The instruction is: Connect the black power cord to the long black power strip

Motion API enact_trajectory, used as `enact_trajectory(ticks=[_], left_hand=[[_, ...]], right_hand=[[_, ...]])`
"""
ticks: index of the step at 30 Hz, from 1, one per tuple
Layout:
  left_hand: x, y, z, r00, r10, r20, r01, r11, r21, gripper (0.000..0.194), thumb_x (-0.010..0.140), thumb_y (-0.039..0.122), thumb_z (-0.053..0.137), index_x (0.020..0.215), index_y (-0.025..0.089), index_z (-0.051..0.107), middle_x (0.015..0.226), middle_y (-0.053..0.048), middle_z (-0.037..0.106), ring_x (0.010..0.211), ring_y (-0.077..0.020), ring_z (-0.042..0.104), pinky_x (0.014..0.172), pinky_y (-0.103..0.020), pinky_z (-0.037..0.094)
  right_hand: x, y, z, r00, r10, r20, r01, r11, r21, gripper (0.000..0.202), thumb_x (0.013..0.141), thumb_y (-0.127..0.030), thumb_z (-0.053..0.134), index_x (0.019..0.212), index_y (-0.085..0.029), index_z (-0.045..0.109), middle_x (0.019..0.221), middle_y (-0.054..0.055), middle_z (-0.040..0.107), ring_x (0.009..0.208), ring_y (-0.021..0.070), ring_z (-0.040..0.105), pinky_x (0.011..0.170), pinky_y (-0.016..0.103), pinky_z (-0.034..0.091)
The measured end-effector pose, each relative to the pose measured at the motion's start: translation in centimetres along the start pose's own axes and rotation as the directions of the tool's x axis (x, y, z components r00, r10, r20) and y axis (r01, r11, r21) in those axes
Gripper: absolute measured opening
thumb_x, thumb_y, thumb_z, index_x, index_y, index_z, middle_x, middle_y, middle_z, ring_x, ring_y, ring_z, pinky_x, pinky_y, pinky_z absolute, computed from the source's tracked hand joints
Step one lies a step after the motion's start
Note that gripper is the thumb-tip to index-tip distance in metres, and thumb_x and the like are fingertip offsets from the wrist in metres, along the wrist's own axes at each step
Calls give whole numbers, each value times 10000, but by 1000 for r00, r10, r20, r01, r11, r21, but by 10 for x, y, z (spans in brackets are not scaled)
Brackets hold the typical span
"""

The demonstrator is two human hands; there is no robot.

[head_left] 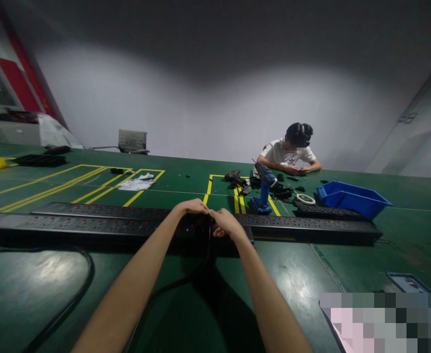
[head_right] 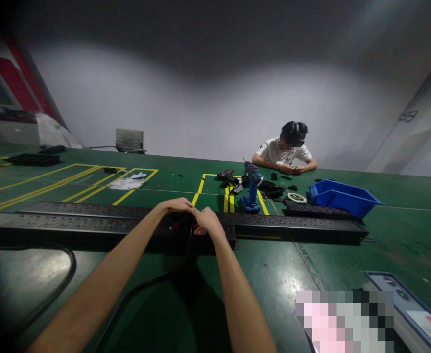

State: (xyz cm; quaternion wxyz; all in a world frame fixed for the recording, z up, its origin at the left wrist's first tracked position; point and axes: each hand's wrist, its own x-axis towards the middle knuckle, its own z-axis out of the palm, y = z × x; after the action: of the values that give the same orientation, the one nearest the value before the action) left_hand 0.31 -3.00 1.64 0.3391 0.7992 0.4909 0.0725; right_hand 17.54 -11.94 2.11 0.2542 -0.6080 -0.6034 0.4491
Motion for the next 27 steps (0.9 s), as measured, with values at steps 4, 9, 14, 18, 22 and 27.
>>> enact_trajectory(ticks=[4, 9, 14, 18, 22, 27], left_hand=[[1, 0, -3, 999, -19, 41, 22, 998, -64, 342, 682, 290, 627, 942, 110, 756, 886, -70, 732, 792, -182, 611, 699, -240, 458], [2, 2, -2, 997, -62, 51, 66, 994, -90, 328, 678, 311, 651, 940, 146, 760, 883, -55, 731, 804, -190, 606, 705, -257, 466], [1, 8, -2, 997, -79, 24, 81, 995, -56, 338, 665, 267, 662, 964, 142, 759, 912, -61, 738, 834, -198, 611, 732, -253, 460], [4, 3, -2, 999, -50, 14, 50, 997, -63, 369, 647, 255, 664, 991, 156, 752, 898, -35, 740, 852, -191, 614, 760, -239, 455], [8, -8, 0, 1000, -21, 17, 21, 998, -53, 374, 660, 284, 659, 1009, 179, 745, 897, -19, 737, 855, -181, 622, 792, -242, 452], [6, -10, 2, 1000, -17, 13, 17, 997, -72, 370, 679, 286, 652, 1023, 181, 738, 882, -19, 731, 843, -189, 626, 786, -265, 462]], right_hand=[[0, 1, 1, 999, 41, 2, -38, 924, 382, 335, 877, -376, 550, 1091, -207, 356, 643, -24, 589, 512, 161, 635, 527, 317, 558], [-2, 2, 0, 994, 29, 109, -80, 862, 500, 366, 828, -223, 614, 1077, -224, 345, 667, -40, 577, 535, 149, 644, 570, 334, 573], [3, 6, 2, 994, 29, 104, -80, 847, 526, 358, 795, -122, 610, 1063, -209, 389, 637, -38, 581, 547, 142, 645, 560, 290, 562], [5, 6, 6, 998, 31, 55, -57, 819, 571, 313, 762, -112, 647, 941, -204, 408, 557, -60, 553, 510, 128, 619, 541, 255, 550], [5, 5, 9, 999, 32, 21, -38, 797, 603, 311, 752, -118, 661, 789, -217, 370, 486, -87, 494, 447, 98, 557, 531, 246, 547], [5, 8, 12, 1000, -15, -24, 26, 836, 548, 354, 733, -120, 665, 774, -228, 331, 511, -94, 500, 478, 103, 579, 513, 229, 532]])
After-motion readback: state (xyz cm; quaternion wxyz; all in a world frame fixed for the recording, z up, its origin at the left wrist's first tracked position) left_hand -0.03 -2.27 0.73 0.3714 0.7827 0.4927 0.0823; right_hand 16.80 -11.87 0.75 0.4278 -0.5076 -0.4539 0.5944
